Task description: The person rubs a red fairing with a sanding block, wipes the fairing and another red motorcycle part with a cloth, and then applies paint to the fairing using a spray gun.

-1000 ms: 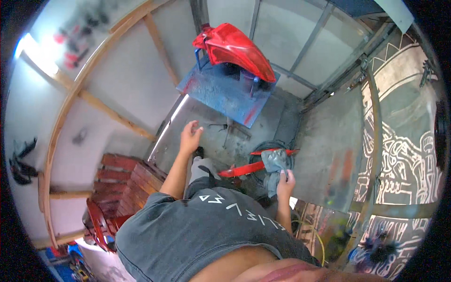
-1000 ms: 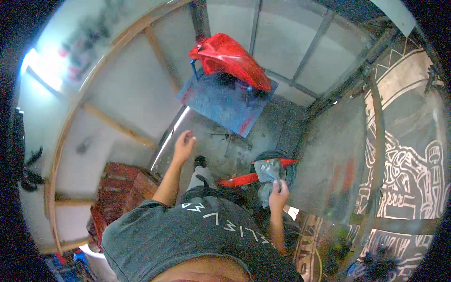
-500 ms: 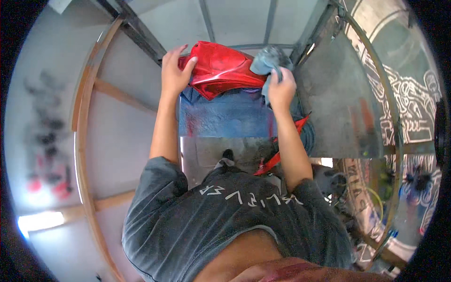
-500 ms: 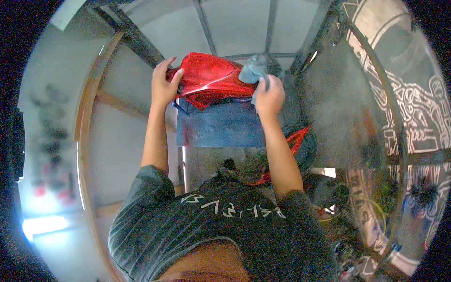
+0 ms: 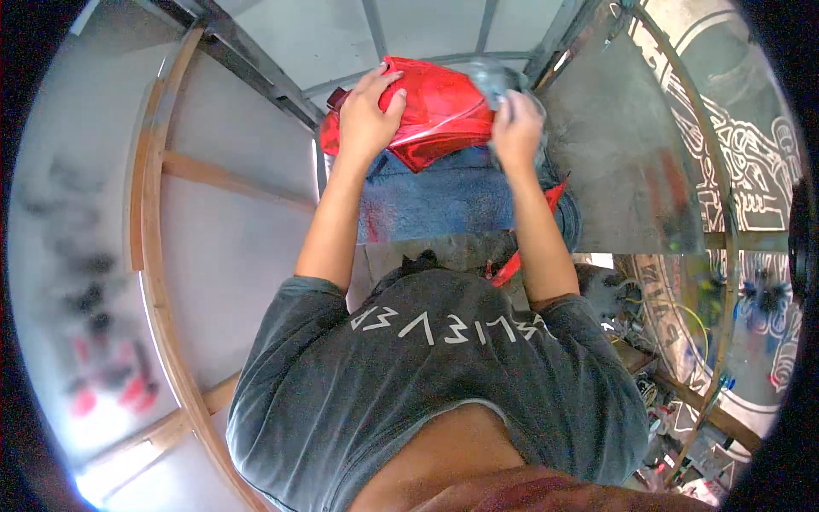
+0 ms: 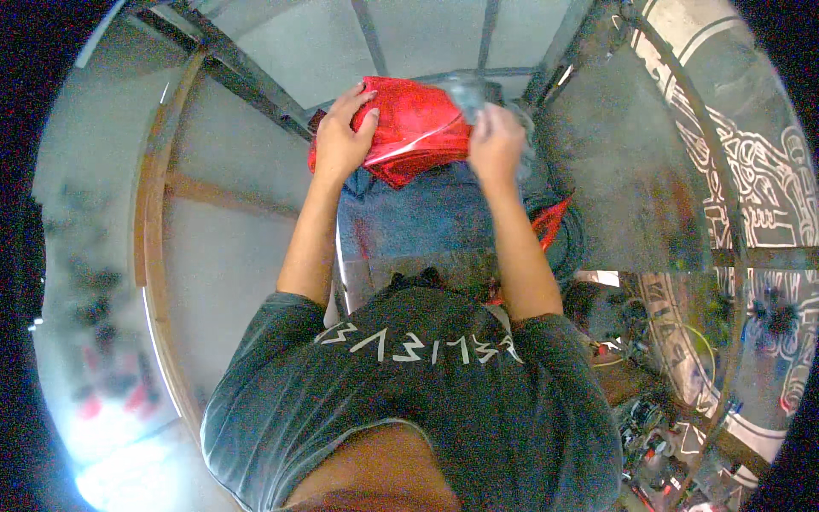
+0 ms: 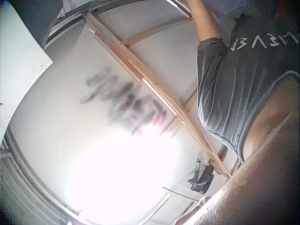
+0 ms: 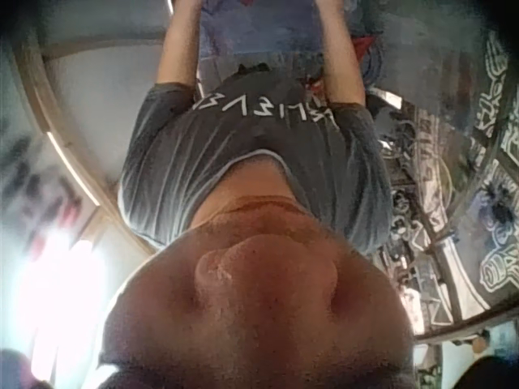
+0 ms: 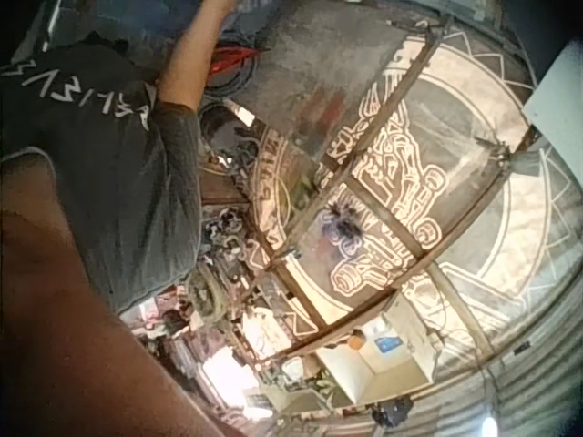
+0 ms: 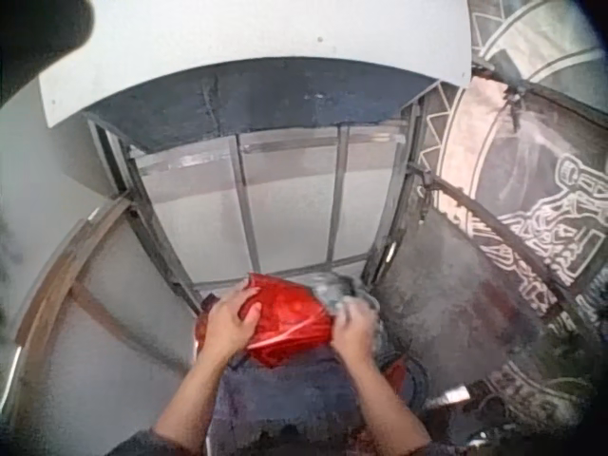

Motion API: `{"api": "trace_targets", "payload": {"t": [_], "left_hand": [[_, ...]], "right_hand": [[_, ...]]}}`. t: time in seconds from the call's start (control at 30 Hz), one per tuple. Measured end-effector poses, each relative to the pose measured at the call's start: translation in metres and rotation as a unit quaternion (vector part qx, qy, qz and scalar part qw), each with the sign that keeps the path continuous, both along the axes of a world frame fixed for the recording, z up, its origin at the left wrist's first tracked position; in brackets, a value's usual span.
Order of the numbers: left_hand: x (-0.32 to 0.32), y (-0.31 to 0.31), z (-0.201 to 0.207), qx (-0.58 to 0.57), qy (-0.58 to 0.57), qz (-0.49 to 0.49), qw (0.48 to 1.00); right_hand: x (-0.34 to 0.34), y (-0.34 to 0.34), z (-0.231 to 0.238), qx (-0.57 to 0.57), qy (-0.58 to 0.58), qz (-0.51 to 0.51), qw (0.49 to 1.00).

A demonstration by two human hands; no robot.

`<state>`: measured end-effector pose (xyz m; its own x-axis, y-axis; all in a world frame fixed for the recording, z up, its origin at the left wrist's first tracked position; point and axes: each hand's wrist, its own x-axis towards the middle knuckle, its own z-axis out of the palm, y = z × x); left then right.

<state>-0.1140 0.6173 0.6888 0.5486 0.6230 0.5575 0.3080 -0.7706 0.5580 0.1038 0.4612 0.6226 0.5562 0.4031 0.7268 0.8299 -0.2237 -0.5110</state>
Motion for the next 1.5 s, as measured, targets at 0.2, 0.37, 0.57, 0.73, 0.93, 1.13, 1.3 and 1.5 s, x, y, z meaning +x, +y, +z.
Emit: {"api": "trace_targets", "payload": {"t": [0.2, 0.37, 0.57, 0.73, 0.93, 1.13, 1.3, 1.5], "left_hand": [[0.001, 0.002, -0.004, 0.022, -0.016, 0.005, 1.000], [0.002, 0.004, -0.003, 0.002, -0.019, 0.002, 1.000], [0.004, 0.002, 0.000, -0.013, -0.014, -0.015, 1.000], [-0.003, 0.009, -0.012, -0.011, -0.024, 0.006, 1.000], [0.002, 0.016, -0.019, -0.019, -0.052, -0.003, 0.998], [0.009, -0.003, -0.003, -0.044, -0.063, -0.023, 0.997], [-0.001, 0.015, -0.017, -0.029, -0.058, -0.016, 0.998], [0.003, 0.024, -0.013, -0.053, -0.086, -0.049, 0.994]], "right_hand": [[0.039, -0.028, -0.016, 0.007, 0.207, -0.158, 0.965], [-0.032, 0.013, 0.038, -0.017, 0.062, 0.070, 0.995], [0.069, -0.021, -0.031, -0.108, 0.209, -0.112, 0.965], [-0.001, 0.023, 0.054, -0.040, 0.169, 0.020, 0.985], [-0.029, 0.066, 0.049, -0.182, 0.027, 0.067, 0.981], [0.156, -0.003, -0.053, -0.149, 0.361, 0.015, 0.921], [0.010, 0.047, 0.054, -0.136, 0.193, 0.095, 0.967], [-0.002, 0.046, 0.030, -0.104, 0.064, 0.042, 0.992]]}}
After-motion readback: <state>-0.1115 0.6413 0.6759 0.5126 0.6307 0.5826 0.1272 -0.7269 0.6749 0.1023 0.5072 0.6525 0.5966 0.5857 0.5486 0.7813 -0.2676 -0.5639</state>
